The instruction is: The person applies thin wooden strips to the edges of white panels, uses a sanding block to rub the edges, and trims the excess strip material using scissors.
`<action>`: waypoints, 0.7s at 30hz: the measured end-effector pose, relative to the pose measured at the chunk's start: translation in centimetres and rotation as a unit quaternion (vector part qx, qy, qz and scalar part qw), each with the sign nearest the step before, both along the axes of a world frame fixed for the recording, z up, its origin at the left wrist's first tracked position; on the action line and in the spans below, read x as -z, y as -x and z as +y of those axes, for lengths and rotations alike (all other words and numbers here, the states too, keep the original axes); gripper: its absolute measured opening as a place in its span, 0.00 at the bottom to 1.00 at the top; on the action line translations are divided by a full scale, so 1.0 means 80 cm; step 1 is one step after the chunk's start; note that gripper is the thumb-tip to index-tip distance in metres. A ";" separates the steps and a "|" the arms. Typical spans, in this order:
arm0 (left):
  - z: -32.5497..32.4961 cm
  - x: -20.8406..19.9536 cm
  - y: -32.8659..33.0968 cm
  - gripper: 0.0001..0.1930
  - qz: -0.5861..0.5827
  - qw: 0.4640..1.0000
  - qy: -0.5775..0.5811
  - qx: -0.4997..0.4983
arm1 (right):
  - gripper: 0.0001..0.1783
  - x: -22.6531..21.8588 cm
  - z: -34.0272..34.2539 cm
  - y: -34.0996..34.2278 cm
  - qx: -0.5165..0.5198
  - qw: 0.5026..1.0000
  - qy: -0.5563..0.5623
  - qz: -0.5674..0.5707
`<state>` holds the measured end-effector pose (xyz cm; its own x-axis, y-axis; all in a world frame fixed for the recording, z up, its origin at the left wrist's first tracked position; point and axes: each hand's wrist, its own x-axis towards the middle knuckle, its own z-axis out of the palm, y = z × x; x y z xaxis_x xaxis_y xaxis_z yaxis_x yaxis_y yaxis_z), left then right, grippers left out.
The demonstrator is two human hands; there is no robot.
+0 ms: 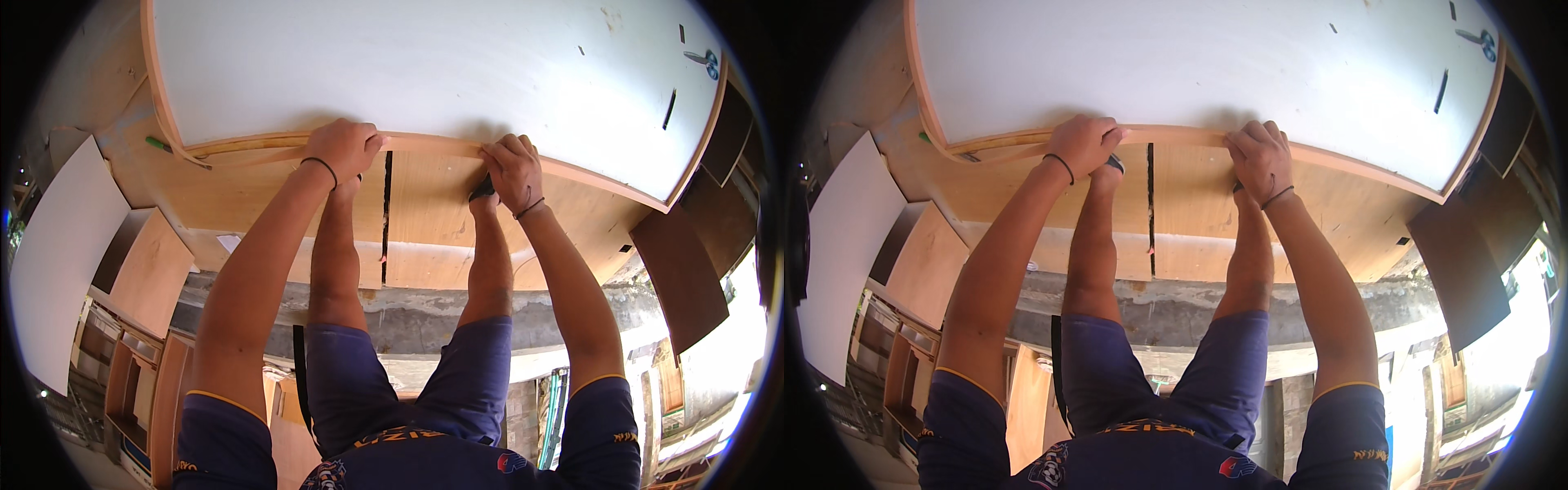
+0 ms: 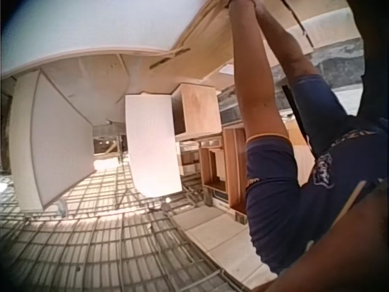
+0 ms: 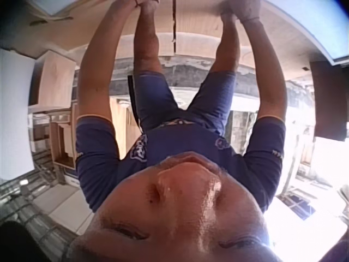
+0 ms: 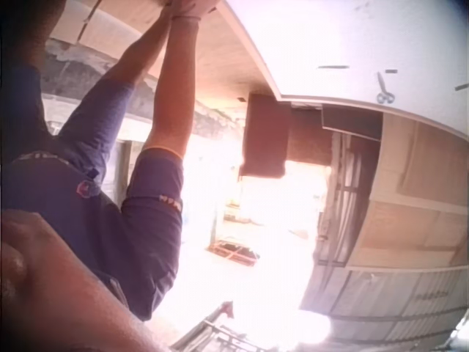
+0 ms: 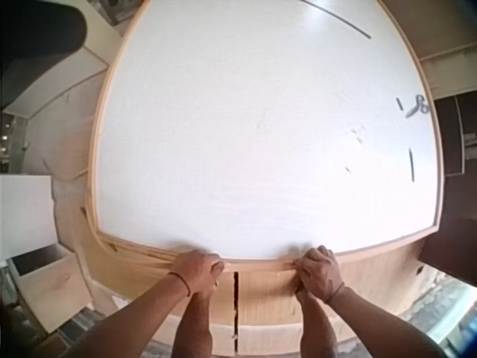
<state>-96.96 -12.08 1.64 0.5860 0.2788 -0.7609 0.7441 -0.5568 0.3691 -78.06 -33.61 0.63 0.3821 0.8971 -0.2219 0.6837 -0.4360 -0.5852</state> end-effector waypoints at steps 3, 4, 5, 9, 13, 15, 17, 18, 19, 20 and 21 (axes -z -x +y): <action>0.000 -0.001 -0.001 0.17 0.012 1.000 -0.007 0.009 | 0.02 0.002 0.000 -0.001 0.001 1.000 -0.004 0.009; -0.001 -0.002 -0.002 0.17 0.014 1.000 -0.006 0.006 | 0.02 0.004 0.000 -0.001 0.001 1.000 -0.004 0.013; -0.001 -0.002 -0.003 0.17 0.016 1.000 -0.005 0.003 | 0.03 0.005 0.000 -0.002 0.001 1.000 -0.004 0.016; -0.002 -0.004 -0.006 0.16 0.034 0.999 -0.015 0.009 | 0.05 0.005 0.004 -0.001 0.010 0.999 0.038 0.021; -0.009 0.005 -0.005 0.15 0.027 0.999 -0.024 -0.003 | 0.07 0.005 0.007 -0.001 0.003 0.997 0.066 0.033; -0.008 0.008 -0.004 0.15 0.011 0.999 -0.034 -0.005 | 0.08 0.013 0.017 0.008 -0.005 0.997 0.063 0.045; -0.008 0.008 0.002 0.14 -0.002 0.999 -0.044 0.003 | 0.12 0.016 0.055 0.040 -0.025 0.998 0.055 0.006; -0.007 0.004 -0.004 0.14 0.020 0.999 -0.035 0.005 | 0.13 0.018 0.073 0.061 -0.014 0.998 0.060 -0.005; -0.004 -0.002 -0.009 0.14 0.047 0.998 -0.031 0.006 | 0.14 0.011 0.098 0.081 -0.006 0.996 0.086 0.017; -0.005 -0.001 -0.011 0.14 0.046 0.998 -0.035 0.006 | 0.14 0.005 0.113 0.090 0.001 0.993 0.107 0.041; -0.004 -0.003 -0.009 0.14 0.048 0.998 -0.038 0.009 | 0.14 0.005 0.109 0.087 -0.007 0.992 0.116 0.046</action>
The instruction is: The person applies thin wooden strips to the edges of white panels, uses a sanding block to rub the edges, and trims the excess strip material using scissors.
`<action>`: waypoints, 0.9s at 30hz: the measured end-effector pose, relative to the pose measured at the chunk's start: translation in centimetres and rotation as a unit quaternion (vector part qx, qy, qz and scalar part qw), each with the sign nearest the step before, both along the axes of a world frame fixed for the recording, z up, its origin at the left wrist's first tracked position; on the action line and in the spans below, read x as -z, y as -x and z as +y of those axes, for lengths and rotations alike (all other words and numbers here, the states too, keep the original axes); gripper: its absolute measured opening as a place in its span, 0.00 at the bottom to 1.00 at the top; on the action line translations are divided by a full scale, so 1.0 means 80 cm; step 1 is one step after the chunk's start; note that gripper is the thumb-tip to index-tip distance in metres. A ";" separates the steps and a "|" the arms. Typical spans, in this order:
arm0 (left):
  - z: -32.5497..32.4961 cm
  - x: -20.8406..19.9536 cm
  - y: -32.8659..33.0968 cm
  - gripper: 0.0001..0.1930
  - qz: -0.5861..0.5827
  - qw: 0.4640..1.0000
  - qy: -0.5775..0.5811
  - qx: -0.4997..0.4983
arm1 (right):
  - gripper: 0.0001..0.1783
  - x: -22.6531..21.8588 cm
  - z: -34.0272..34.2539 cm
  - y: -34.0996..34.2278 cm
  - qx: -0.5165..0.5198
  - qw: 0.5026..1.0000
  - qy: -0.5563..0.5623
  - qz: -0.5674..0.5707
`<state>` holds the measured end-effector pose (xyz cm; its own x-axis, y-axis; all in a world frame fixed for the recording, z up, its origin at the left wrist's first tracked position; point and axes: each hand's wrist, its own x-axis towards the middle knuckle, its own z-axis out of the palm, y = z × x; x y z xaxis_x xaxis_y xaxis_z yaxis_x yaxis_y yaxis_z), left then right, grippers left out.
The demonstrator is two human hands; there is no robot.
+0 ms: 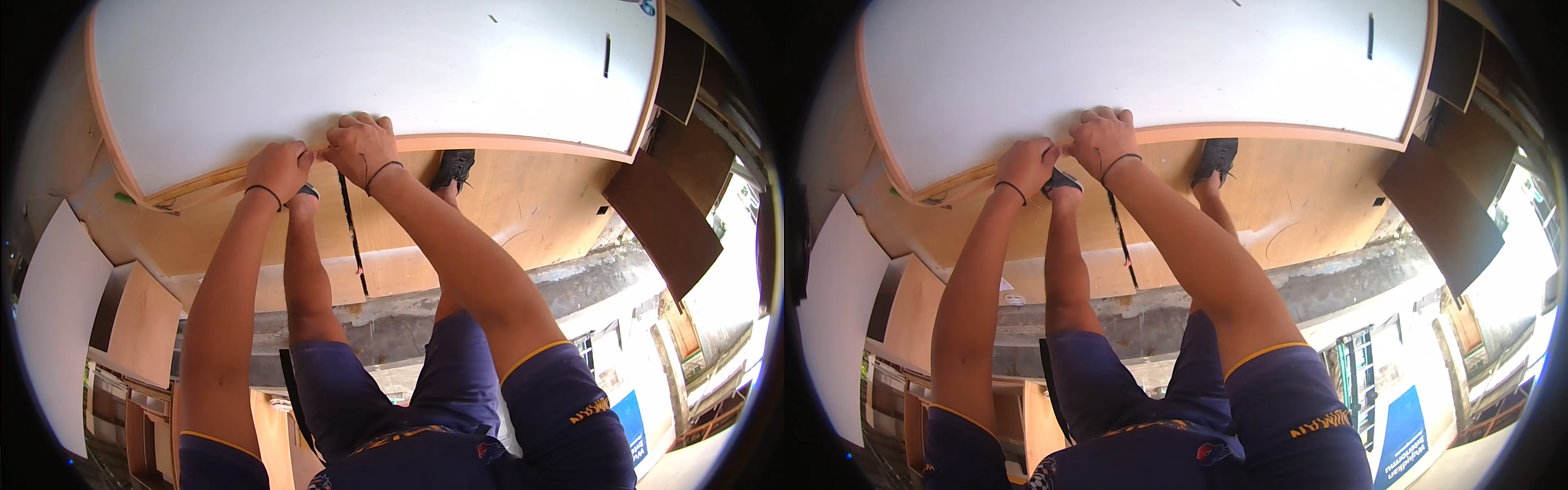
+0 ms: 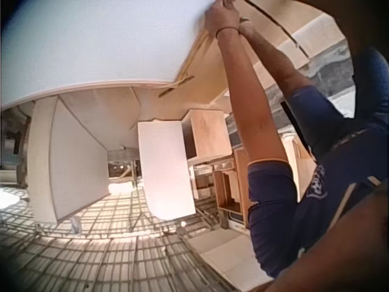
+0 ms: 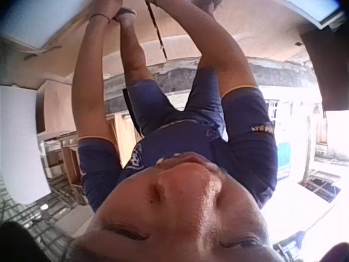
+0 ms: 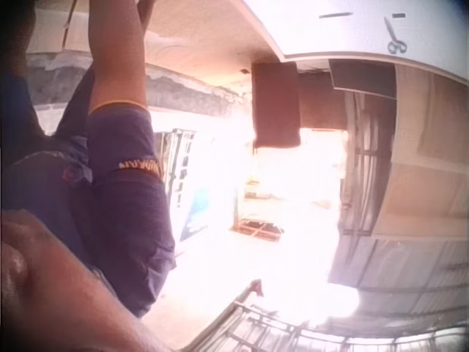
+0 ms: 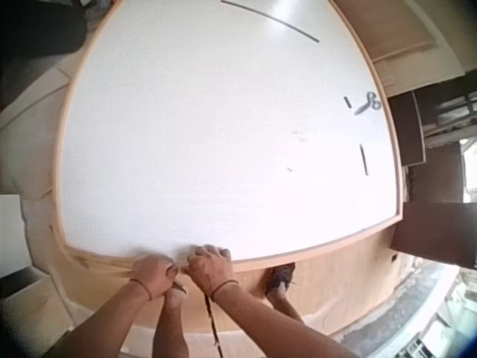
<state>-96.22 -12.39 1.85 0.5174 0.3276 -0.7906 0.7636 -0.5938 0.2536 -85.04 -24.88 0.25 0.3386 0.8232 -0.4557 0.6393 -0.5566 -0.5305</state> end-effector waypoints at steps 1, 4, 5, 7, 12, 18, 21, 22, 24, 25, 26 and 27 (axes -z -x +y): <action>-0.001 -0.001 -0.001 0.14 0.002 1.000 -0.003 0.002 | 0.14 0.001 -0.003 -0.004 -0.008 1.000 0.008 0.007; -0.001 -0.002 -0.008 0.15 0.017 1.000 0.002 -0.001 | 0.13 0.001 -0.030 -0.040 -0.024 0.997 0.072 -0.010; -0.002 -0.005 -0.005 0.15 0.017 1.000 0.005 0.002 | 0.14 -0.001 -0.048 -0.058 -0.016 0.997 0.079 -0.018; 0.000 -0.004 -0.008 0.15 0.018 1.000 0.007 0.007 | 0.15 0.003 -0.098 -0.096 0.008 0.995 0.082 -0.056; 0.001 0.011 0.006 0.17 0.001 1.000 0.010 0.008 | 0.18 -0.030 -0.146 -0.174 -0.008 0.982 0.167 -0.082; 0.004 -0.001 -0.009 0.16 0.039 0.997 0.068 -0.011 | 0.10 -0.010 -0.121 -0.092 0.028 0.995 0.038 -0.087; 0.015 -0.004 0.009 0.16 0.032 0.997 0.069 0.001 | 0.09 -0.007 -0.057 -0.032 0.033 0.998 0.005 -0.051; 0.022 -0.005 0.021 0.16 0.022 0.998 0.059 0.022 | 0.09 -0.009 -0.038 -0.018 0.021 0.999 0.018 -0.045; 0.053 -0.012 0.065 0.16 0.003 0.999 0.021 0.038 | 0.10 -0.008 -0.011 -0.005 0.007 0.998 0.065 -0.025; 0.081 -0.022 0.102 0.15 -0.008 0.997 0.020 0.076 | 0.10 -0.010 -0.006 -0.001 0.015 0.997 0.071 -0.009; 0.112 -0.033 0.142 0.15 -0.022 0.993 0.020 0.114 | 0.11 -0.012 -0.004 -0.001 0.024 0.997 0.078 0.003; 0.136 -0.034 0.196 0.13 -0.076 0.996 -0.011 0.046 | 0.11 -0.013 0.000 -0.004 0.034 0.996 0.083 0.014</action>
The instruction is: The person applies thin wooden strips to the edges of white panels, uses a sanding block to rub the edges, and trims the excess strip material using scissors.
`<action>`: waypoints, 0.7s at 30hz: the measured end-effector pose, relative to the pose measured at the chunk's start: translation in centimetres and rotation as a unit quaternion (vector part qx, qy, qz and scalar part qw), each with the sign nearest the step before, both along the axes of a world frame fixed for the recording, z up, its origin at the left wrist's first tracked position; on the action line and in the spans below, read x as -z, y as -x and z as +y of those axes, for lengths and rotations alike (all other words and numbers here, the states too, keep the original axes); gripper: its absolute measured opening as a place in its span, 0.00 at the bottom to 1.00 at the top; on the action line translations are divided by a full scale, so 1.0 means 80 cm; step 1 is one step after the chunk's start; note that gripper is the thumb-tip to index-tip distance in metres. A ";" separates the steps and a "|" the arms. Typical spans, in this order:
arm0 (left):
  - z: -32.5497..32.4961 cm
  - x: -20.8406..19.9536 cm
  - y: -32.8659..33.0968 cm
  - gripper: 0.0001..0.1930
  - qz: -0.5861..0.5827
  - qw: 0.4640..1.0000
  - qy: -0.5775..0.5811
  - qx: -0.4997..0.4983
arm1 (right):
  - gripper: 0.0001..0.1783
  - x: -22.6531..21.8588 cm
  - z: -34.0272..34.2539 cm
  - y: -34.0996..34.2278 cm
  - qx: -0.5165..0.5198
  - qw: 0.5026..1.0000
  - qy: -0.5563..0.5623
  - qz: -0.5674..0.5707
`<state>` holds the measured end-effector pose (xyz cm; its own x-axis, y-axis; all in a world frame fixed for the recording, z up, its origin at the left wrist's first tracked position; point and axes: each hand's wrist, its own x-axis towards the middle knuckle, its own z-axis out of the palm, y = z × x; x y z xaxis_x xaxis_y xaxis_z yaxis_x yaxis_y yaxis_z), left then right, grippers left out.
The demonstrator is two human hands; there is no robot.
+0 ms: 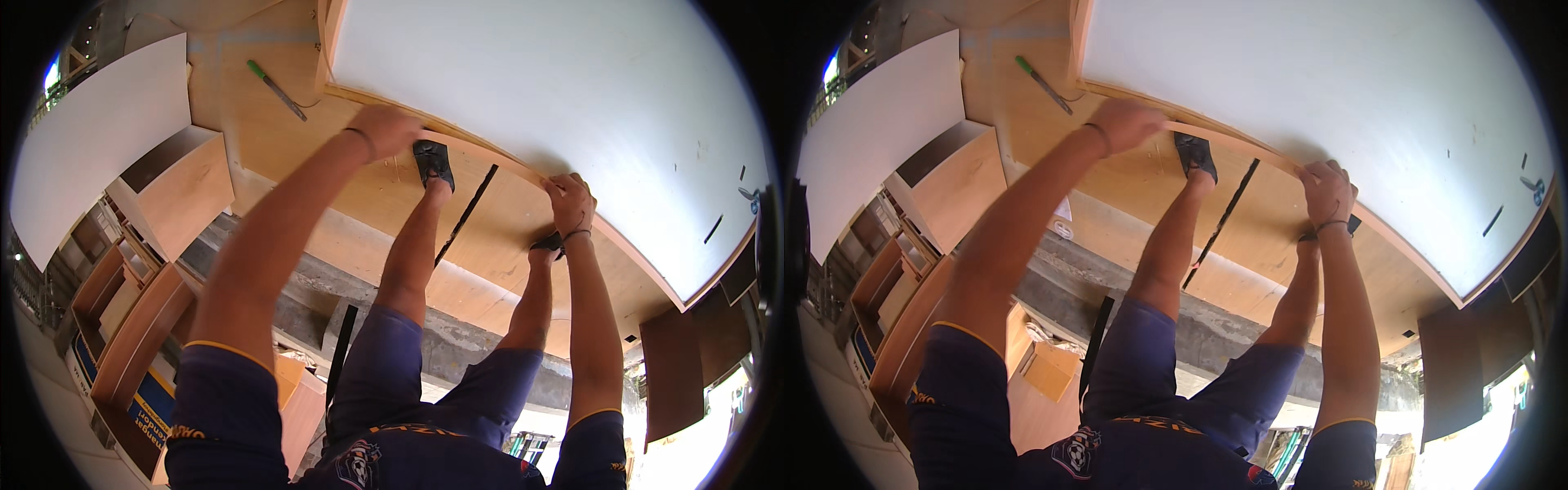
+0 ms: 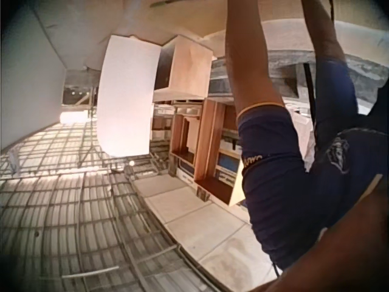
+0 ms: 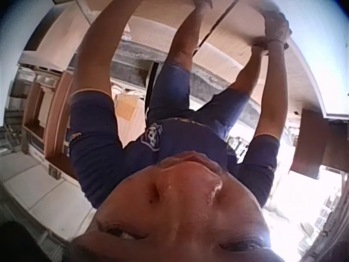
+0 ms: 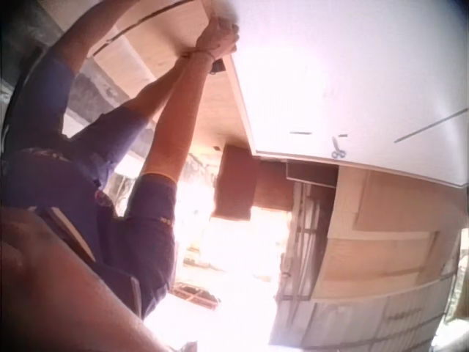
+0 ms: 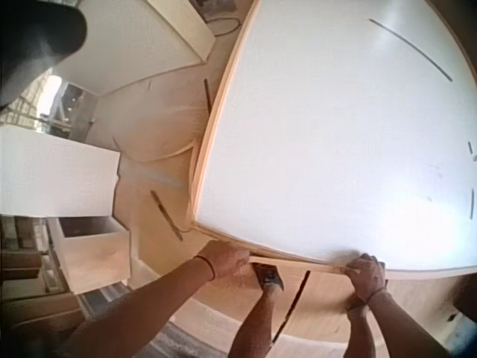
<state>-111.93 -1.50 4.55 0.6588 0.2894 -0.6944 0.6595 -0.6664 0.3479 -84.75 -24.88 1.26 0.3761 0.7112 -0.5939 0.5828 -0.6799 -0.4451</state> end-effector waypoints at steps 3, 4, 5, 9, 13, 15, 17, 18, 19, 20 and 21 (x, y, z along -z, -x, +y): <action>0.079 -0.043 0.092 0.11 0.003 0.998 -0.066 0.012 | 0.13 -0.001 0.004 -0.007 0.011 0.998 0.055 0.013; 0.106 -0.053 0.125 0.11 0.008 0.997 -0.081 0.003 | 0.13 -0.003 0.003 -0.007 0.016 0.997 0.067 0.016; 0.132 -0.061 0.152 0.11 0.013 0.995 -0.095 -0.005 | 0.13 -0.004 0.003 -0.006 0.006 0.998 0.069 -0.005; 0.181 -0.072 0.192 0.11 0.090 0.992 -0.073 -0.044 | 0.14 -0.008 0.004 -0.010 0.021 0.997 0.067 0.013; 0.195 -0.042 0.188 0.11 0.111 0.991 -0.052 -0.054 | 0.15 -0.007 0.011 -0.017 0.002 0.995 0.102 0.015; 0.200 -0.030 0.185 0.11 0.128 0.989 -0.041 -0.055 | 0.15 -0.008 0.017 -0.016 0.008 0.994 0.109 0.016; 0.202 -0.023 0.179 0.11 0.133 0.989 -0.037 -0.055 | 0.14 -0.010 0.014 -0.017 0.015 0.995 0.096 0.021; 0.204 -0.023 0.177 0.11 0.133 0.989 -0.037 -0.053 | 0.13 -0.010 0.014 -0.016 0.018 0.996 0.087 0.026; 0.204 -0.022 0.175 0.11 0.134 0.989 -0.036 -0.052 | 0.12 -0.011 0.014 -0.015 0.016 0.996 0.078 0.027; 0.205 -0.021 0.174 0.11 0.134 0.989 -0.036 -0.050 | 0.11 -0.013 0.014 -0.014 0.014 0.997 0.068 0.029; 0.208 -0.019 0.172 0.11 0.131 0.990 -0.042 -0.042 | 0.11 -0.015 0.013 -0.012 0.012 0.998 0.058 0.031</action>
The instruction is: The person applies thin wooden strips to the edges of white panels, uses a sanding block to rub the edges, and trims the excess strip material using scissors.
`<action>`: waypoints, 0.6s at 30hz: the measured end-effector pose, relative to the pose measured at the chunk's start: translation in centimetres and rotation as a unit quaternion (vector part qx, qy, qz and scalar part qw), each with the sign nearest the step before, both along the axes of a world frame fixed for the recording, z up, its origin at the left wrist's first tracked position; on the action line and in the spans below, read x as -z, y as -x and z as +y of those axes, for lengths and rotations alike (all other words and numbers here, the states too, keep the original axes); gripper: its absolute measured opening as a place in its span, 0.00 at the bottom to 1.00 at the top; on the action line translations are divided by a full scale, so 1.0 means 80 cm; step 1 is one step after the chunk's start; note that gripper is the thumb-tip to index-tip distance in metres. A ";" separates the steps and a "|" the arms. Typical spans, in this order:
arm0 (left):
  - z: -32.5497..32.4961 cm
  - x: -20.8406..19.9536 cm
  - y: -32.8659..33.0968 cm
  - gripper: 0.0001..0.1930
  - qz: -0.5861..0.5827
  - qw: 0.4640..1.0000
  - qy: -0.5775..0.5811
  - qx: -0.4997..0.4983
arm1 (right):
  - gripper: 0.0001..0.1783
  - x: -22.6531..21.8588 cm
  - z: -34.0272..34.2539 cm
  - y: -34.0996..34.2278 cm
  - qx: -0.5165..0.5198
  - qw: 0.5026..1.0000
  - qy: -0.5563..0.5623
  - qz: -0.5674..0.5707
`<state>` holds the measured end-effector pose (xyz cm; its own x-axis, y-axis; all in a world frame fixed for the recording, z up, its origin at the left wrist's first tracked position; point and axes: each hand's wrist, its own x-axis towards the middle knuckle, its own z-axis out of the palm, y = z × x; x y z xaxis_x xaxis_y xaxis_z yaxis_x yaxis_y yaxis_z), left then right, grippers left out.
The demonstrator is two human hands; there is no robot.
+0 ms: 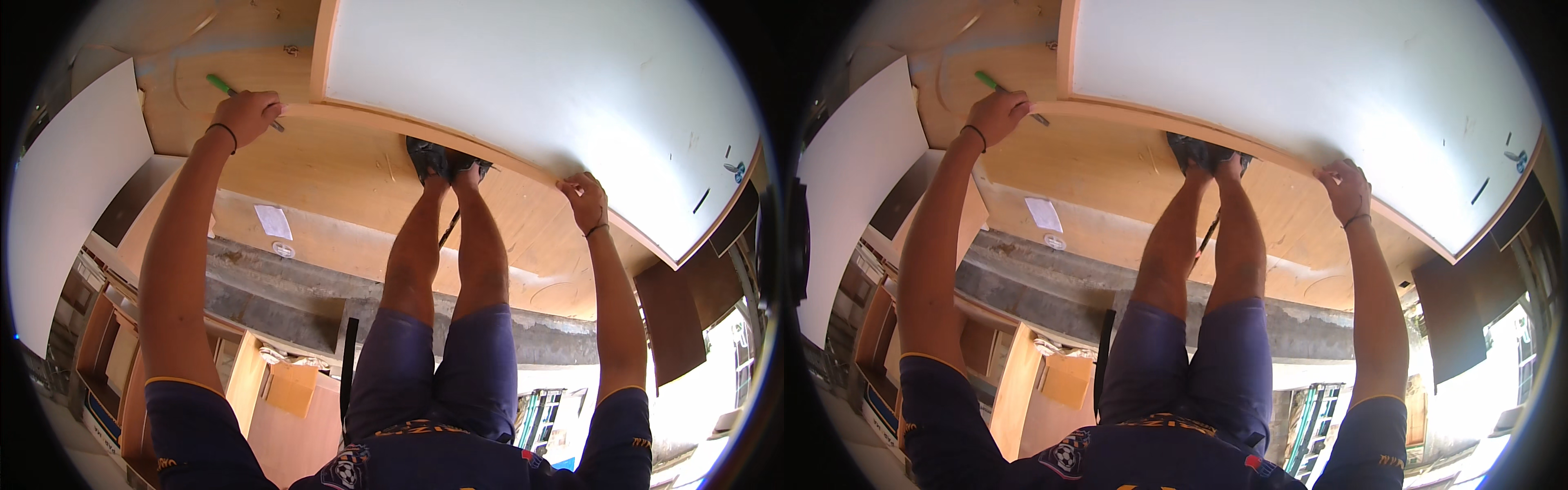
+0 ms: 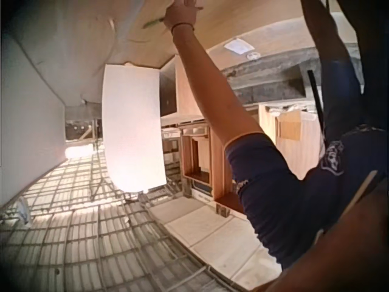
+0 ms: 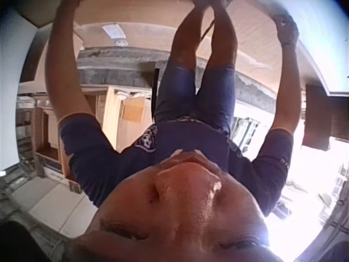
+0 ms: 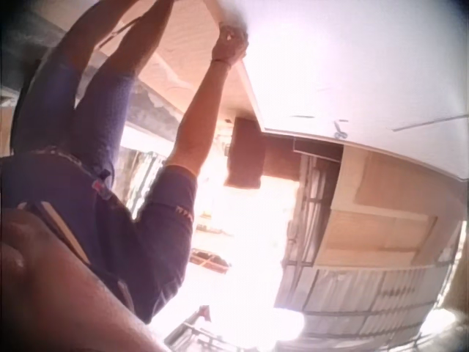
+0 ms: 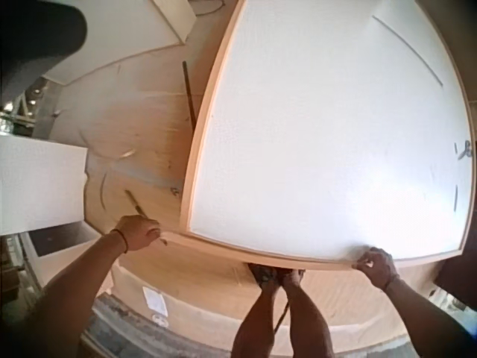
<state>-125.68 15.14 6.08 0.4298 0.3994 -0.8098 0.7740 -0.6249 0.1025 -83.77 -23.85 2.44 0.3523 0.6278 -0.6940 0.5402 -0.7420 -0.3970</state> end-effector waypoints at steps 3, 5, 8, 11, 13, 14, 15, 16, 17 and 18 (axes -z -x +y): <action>0.007 0.004 -0.001 0.12 0.008 1.000 -0.003 0.016 | 0.08 0.007 -0.003 0.009 -0.054 0.994 -0.091 -0.020; 0.007 0.006 0.000 0.13 0.027 1.000 0.008 0.011 | 0.06 0.017 0.012 0.032 -0.052 0.989 -0.135 -0.006; 0.002 0.005 0.006 0.14 0.025 1.000 0.009 -0.002 | 0.04 0.021 0.059 0.082 -0.078 0.978 -0.192 -0.004; 0.004 0.005 -0.002 0.13 0.022 1.000 0.020 0.007 | 0.02 0.023 0.085 0.121 -0.072 0.969 -0.233 -0.025; 0.005 0.011 0.003 0.13 0.000 0.999 0.032 -0.008 | 0.02 0.024 0.095 0.133 -0.071 0.969 -0.236 -0.022; 0.008 0.016 0.006 0.12 -0.011 0.999 0.039 -0.014 | 0.02 0.025 0.100 0.137 -0.070 0.969 -0.236 -0.021; 0.010 0.017 0.006 0.12 -0.021 0.999 0.047 -0.007 | 0.02 0.022 0.102 0.142 -0.064 0.968 -0.240 -0.026; 0.015 0.018 0.006 0.12 -0.031 0.998 0.056 0.000 | 0.01 0.020 0.107 0.145 -0.058 0.968 -0.243 -0.031; 0.020 0.018 0.007 0.12 -0.040 0.997 0.065 0.007 | 0.01 0.020 0.111 0.149 -0.053 0.967 -0.246 -0.036; 0.021 0.015 0.005 0.12 -0.035 0.996 0.080 0.004 | 0.02 0.021 0.110 0.151 -0.059 0.969 -0.238 -0.040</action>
<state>-126.07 16.85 4.92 0.4898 0.2641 -0.8309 0.7566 -0.6023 0.2546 -95.83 -15.04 0.78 0.2998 0.9092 -0.2888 0.6531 -0.4163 -0.6326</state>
